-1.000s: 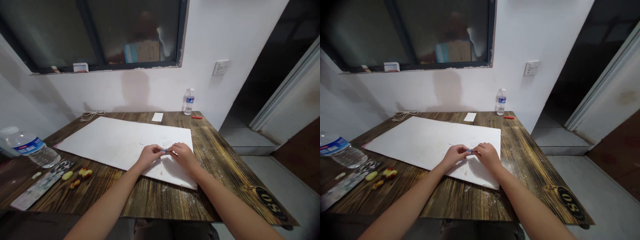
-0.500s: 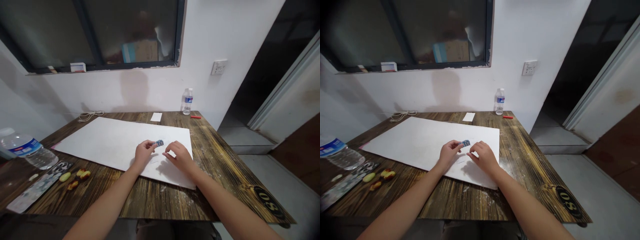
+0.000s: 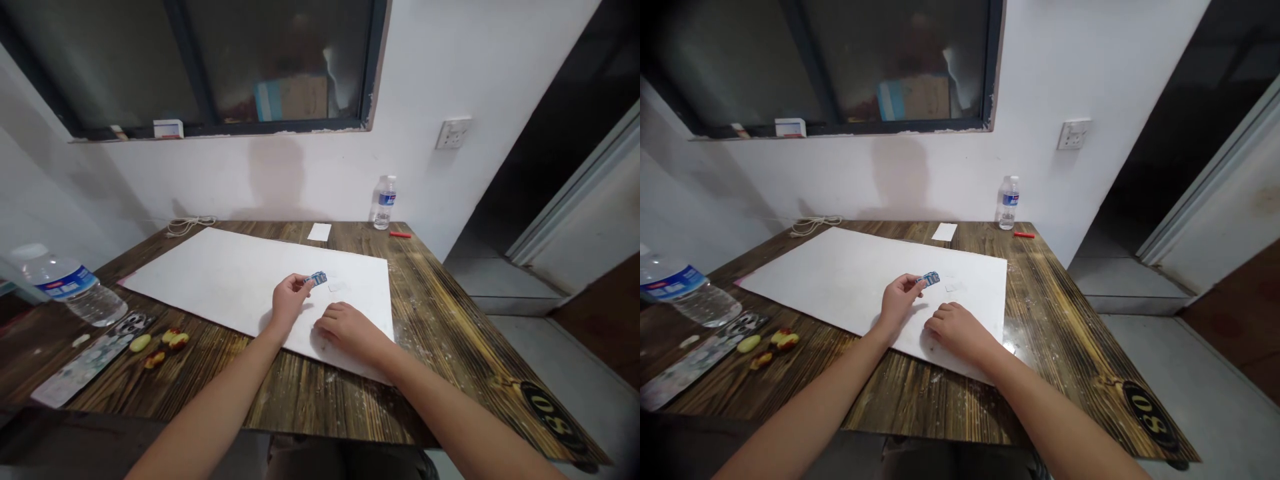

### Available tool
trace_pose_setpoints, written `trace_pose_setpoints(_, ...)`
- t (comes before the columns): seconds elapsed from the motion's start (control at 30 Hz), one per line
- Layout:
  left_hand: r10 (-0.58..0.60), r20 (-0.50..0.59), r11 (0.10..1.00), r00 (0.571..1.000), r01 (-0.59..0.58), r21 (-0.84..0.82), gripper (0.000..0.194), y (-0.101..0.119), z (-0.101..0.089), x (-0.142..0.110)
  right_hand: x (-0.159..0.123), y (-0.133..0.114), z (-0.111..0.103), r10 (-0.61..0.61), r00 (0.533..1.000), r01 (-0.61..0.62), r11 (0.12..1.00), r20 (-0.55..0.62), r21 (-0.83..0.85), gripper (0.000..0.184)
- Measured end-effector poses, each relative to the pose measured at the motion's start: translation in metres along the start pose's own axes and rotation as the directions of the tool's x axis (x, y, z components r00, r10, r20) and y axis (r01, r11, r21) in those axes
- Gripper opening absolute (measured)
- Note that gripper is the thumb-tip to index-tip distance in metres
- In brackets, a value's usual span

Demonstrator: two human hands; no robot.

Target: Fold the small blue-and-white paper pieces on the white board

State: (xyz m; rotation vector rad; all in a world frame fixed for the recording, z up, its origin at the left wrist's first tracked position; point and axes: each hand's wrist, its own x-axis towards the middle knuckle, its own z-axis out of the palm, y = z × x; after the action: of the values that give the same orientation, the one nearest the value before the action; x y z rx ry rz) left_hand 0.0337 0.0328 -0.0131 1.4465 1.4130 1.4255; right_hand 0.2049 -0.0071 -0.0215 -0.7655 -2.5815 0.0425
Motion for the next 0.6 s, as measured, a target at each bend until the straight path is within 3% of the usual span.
trace_pose_setpoints(0.27, 0.017, 0.027, 1.0, 0.999, -0.018, 0.024, 0.029, 0.0028, 0.0007, -0.0016, -0.0039, 0.0016, 0.0033, -0.068, 0.996, 0.077, 0.987, 0.065, -0.139, 0.009)
trace_pose_setpoints(0.6, 0.021, 0.031, 0.999, 0.999, -0.022, 0.042, 0.028, 0.0039, 0.0009, -0.0023, -0.0025, -0.001, 0.0002, -0.065, 0.992, 0.083, 0.983, 0.109, -0.166, 0.008)
